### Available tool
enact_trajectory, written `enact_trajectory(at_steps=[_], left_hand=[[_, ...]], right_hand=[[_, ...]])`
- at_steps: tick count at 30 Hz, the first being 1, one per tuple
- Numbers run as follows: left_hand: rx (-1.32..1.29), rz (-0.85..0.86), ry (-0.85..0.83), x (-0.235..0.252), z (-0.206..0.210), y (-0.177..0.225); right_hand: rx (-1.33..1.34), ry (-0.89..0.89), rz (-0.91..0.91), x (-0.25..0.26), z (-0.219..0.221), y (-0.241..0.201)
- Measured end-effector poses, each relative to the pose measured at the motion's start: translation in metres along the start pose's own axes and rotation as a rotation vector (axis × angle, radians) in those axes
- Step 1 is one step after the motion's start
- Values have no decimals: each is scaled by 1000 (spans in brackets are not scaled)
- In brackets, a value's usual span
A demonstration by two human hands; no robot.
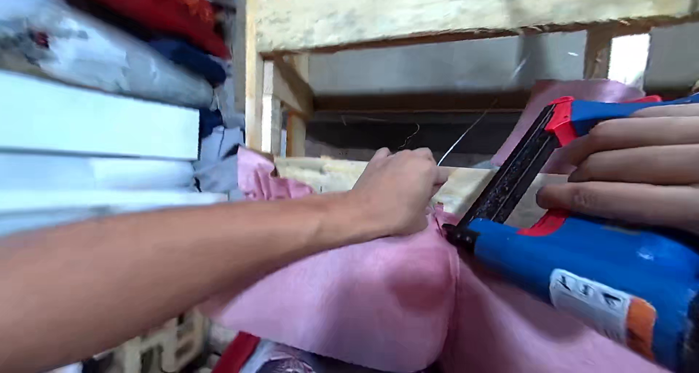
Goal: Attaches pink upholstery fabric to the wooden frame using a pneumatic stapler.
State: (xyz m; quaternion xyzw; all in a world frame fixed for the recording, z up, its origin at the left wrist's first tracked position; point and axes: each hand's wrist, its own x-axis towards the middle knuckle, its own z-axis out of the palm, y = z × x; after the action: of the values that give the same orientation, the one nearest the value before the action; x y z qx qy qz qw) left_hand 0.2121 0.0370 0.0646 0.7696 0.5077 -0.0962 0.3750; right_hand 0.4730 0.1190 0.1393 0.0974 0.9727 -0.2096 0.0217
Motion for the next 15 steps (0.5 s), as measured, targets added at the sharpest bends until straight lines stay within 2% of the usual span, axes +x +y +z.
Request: enact_trajectory(at_steps=[3, 6, 9, 12, 15], left_hand=[[-51, -14, 40, 1, -4, -3], [-121, 0, 83, -3, -9, -15], [-229, 6, 151, -3, -10, -37], [-293, -28, 149, -3, -12, -51], [-230, 4, 121, -1, -12, -54]], right_hand=[[-55, 68, -240, 42, 1, 18], [-104, -51, -385, 91, -11, 20], [-146, -183, -430, 124, -12, 13], [-157, -360, -338, 145, -17, -6], [-169, -260, -389, 138, 4, 12]])
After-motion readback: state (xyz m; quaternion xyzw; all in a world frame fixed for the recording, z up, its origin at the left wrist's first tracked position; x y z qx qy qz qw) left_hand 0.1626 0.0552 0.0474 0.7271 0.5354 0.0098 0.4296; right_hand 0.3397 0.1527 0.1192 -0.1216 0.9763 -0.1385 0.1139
